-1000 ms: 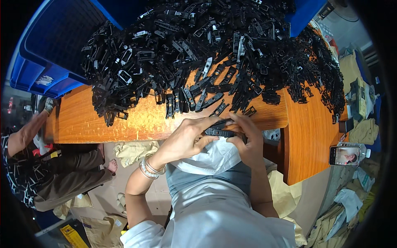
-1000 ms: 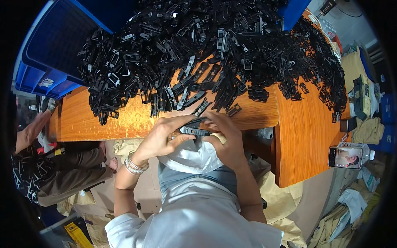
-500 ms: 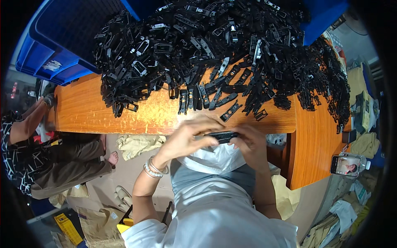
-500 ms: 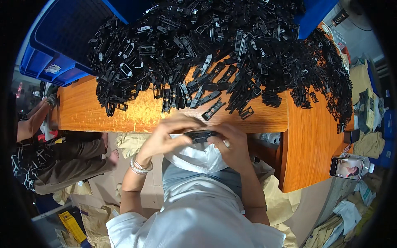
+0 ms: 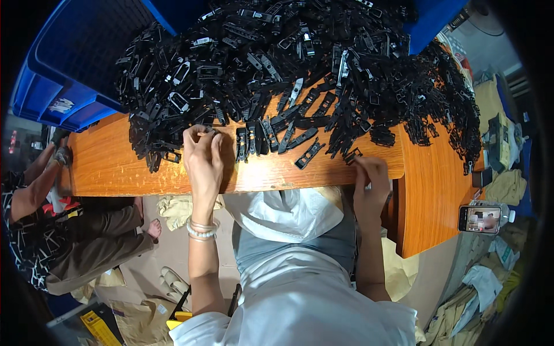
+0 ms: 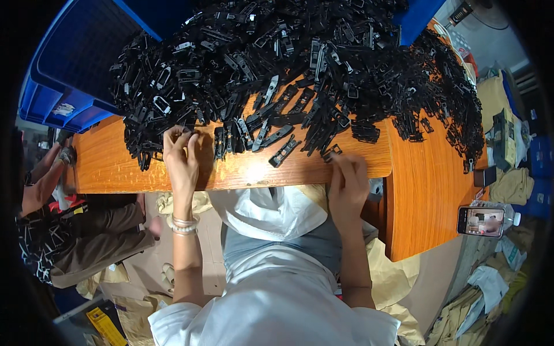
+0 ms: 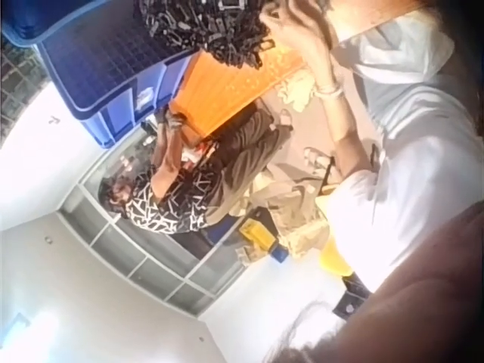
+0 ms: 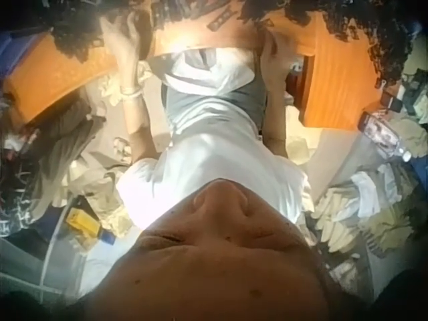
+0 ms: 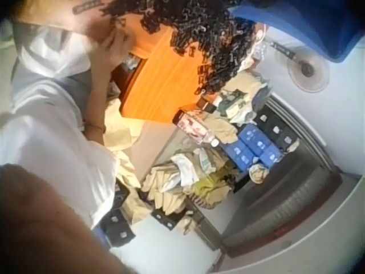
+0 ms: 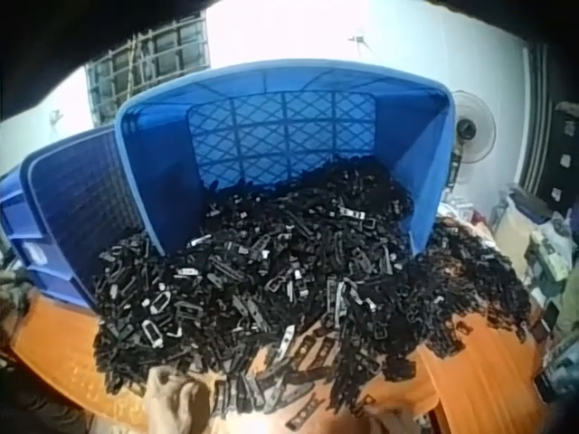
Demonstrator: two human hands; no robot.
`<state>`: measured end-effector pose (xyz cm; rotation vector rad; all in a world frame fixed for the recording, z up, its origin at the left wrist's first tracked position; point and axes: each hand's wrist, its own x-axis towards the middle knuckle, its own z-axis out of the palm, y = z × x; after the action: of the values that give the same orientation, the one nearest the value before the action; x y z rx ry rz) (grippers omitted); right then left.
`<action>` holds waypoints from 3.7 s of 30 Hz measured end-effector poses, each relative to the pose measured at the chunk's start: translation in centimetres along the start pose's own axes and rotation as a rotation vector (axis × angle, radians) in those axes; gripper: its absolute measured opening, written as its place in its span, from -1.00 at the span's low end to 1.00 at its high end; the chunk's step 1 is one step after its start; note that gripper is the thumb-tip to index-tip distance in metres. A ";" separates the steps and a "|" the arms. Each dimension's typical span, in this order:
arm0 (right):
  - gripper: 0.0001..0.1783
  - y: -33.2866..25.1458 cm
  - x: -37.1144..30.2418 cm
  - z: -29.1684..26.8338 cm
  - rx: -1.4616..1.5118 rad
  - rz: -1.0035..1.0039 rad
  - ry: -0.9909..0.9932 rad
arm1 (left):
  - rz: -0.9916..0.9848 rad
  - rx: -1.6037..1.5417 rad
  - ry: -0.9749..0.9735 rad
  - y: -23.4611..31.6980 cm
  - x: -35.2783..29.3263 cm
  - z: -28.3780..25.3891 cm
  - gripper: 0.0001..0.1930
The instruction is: Assembling and inspecting small black components at a factory workbench.
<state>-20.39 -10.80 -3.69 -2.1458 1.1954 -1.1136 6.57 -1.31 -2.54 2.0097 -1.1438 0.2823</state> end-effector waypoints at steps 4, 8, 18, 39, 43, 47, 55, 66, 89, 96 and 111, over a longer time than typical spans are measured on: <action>-0.82 1.3 0.7 -0.1 -0.264 -0.101 -0.022 | -0.415 -0.692 -0.229 1.7 -1.4 -0.8 -0.90; -0.82 0.9 0.2 -0.6 -0.064 -0.065 -0.037 | -0.452 -1.127 -0.371 4.1 -2.6 0.2 -0.60; -0.72 -3.6 -0.7 0.2 0.380 -0.128 -0.137 | -0.555 -1.448 -0.848 8.5 -5.1 1.8 -0.68; -0.75 -3.0 -1.5 -0.1 0.448 -0.018 -0.124 | -0.261 -0.736 -0.520 9.0 -5.5 3.8 -0.88; -0.82 -2.7 -1.8 0.5 0.504 0.271 -0.075 | 0.142 -0.191 -0.372 8.6 -5.5 4.7 -0.93; -0.87 -1.8 -2.3 1.0 0.641 0.382 -0.042 | -0.016 -0.518 -0.309 8.6 -5.3 4.1 -0.92; -0.89 -2.8 -1.8 1.1 0.405 0.339 -0.057 | -0.690 -1.198 -0.874 7.8 -4.7 3.0 -0.90; -0.80 -3.4 -1.9 0.8 0.859 0.575 -0.098 | -0.589 -1.204 -0.858 9.8 -5.1 3.3 -0.88; -0.80 0.1 -2.1 -0.1 0.864 0.605 0.024 | 0.118 -0.160 -0.338 9.2 7.5 10.5 -0.90; -0.80 -0.5 0.4 0.9 1.184 0.495 0.021 | -0.376 -1.213 -0.974 8.0 2.9 5.4 -0.93; -0.78 -3.2 -0.3 0.7 0.727 0.220 -0.238 | -0.634 -1.213 -0.940 7.6 -2.3 3.2 -0.74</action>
<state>-18.34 -8.83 -1.98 -1.4958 0.7355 -0.9638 -1.44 -4.38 -1.87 1.1796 -0.7283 -1.4533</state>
